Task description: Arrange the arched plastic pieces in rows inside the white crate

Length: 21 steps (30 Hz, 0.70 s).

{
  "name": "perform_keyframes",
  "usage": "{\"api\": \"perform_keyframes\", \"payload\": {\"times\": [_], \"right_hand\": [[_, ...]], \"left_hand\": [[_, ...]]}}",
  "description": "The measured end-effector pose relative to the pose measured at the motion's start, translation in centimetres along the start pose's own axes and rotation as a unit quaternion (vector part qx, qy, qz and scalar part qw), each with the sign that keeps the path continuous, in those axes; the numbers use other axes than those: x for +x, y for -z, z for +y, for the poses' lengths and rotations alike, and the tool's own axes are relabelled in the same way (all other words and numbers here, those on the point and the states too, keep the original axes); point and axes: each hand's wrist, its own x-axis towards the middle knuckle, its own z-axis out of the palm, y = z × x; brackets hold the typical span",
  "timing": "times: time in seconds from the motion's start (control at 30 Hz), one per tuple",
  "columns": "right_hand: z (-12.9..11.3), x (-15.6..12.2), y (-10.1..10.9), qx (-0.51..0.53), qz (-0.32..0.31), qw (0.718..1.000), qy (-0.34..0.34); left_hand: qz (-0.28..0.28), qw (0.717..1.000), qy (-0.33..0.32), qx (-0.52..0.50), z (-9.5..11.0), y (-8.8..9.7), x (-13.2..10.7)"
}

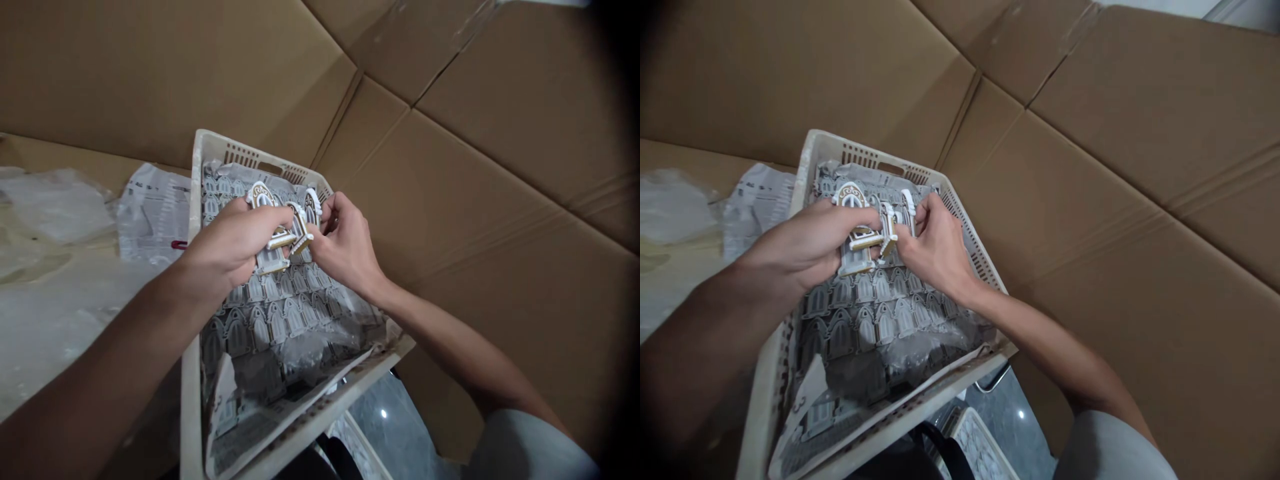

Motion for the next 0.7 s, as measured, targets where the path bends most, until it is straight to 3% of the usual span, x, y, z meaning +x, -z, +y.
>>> {"api": "perform_keyframes", "payload": {"times": [0.2, 0.3, 0.4, 0.53, 0.7], "right_hand": [[-0.8, 0.5, 1.7, -0.065, -0.040, 0.997, 0.027], [0.1, 0.6, 3.1, -0.126, -0.068, 0.990, 0.009], [2.7, 0.3, 4.7, -0.199, -0.137, 0.970, -0.036], [7.5, -0.9, 6.2, -0.250, -0.271, 0.921, -0.125], [11.4, -3.4, 7.0, -0.321, -0.276, 0.882, -0.208]], "left_hand": [[-0.047, 0.998, 0.031, -0.030, 0.1, 0.0, 0.0], [-0.039, 0.998, 0.043, -0.036, 0.9, 0.1, -0.3], [-0.022, 0.997, 0.058, -0.046, 2.0, 0.2, -0.7], [-0.008, 0.996, 0.064, -0.060, 3.2, 0.4, -1.0], [0.007, 0.998, 0.045, -0.050, 3.6, 0.7, -1.1]]}}
